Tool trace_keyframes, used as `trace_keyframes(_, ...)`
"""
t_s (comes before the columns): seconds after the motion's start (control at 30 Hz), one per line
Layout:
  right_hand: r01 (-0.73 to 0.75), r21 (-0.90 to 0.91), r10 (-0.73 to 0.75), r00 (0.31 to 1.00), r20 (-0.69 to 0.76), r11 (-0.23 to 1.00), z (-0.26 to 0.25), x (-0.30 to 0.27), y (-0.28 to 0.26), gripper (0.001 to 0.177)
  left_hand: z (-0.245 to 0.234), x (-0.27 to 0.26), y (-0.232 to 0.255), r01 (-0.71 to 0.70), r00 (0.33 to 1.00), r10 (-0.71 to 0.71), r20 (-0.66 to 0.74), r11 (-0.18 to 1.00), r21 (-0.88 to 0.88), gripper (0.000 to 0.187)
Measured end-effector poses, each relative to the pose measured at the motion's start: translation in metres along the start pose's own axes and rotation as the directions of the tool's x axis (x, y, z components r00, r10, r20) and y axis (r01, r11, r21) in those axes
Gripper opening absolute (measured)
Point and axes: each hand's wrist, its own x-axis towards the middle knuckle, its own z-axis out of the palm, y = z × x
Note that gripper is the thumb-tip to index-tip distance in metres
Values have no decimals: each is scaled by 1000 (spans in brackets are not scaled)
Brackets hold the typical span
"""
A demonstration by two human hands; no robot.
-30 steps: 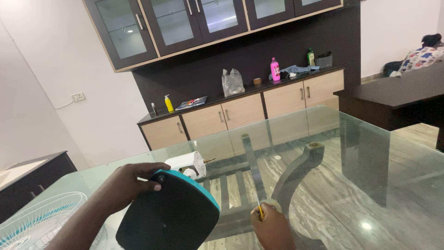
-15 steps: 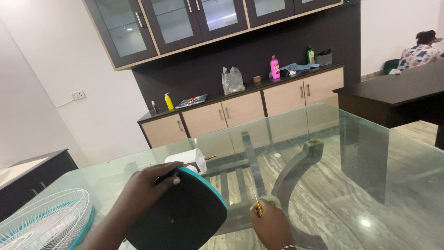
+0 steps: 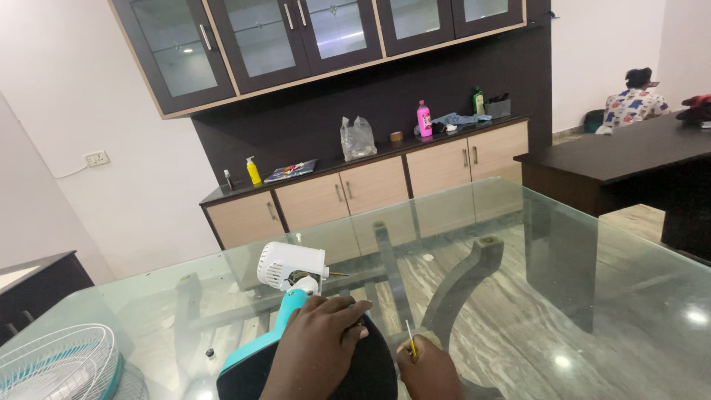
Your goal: The person uses a screwdriver to adjust internal wiring in the back of a small teal fan. They then reattach the black back cover and tighten the screws to secure it.
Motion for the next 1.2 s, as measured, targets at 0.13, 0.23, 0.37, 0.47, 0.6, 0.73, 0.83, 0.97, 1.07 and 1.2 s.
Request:
trace_keyframes(0.13, 82, -10, -83, 994, -73, 997, 1, -4, -1, 26, 7, -3, -2, -33, 999, 34, -27, 999, 9, 41)
trace_keyframes(0.23, 80, -51, -85, 991, -100, 995, 0, -8, -5, 24, 10, -6, -6, -15, 1000, 15, 1, 996, 87, 45)
trace_keyframes(0.37, -5, -66, 2, 999, -54, 998, -5, -15, -12, 20, 8, -12, -17, -35, 992, 47, -120, 995, 97, 48)
trace_keyframes(0.47, -47, -118, 39, 997, -71, 992, -7, -18, -19, 22, -2, -16, -30, 16, 988, -4, -155, 997, 77, 49)
trace_keyframes(0.6, 56, -12, -57, 992, -114, 998, -8, -28, -19, 20, -29, -18, -44, 117, 971, -106, -213, 992, 38, 54)
trace_keyframes(0.73, 46, -51, -51, 994, -96, 998, -11, -29, -21, 21, -60, -23, -52, 374, 909, -397, -129, 912, -169, 51)
trace_keyframes(0.83, 17, -49, -19, 998, -54, 999, -12, -28, -21, 23, -65, -25, -52, 289, 945, -303, -122, 950, -119, 57)
trace_keyframes(0.97, 62, -54, -67, 992, -105, 997, -10, -30, -19, 29, -51, -30, -65, 257, 946, -269, -178, 962, -89, 73)
trace_keyframes(1.07, 143, -10, -142, 977, -161, 990, -9, -31, -14, 25, -24, -52, -103, 132, 911, -135, -390, 991, -37, 72)
trace_keyframes(1.2, 221, -124, -246, 937, -249, 967, -8, -37, -14, 29, 28, -115, -187, 227, 779, -161, -606, 973, 33, 48)
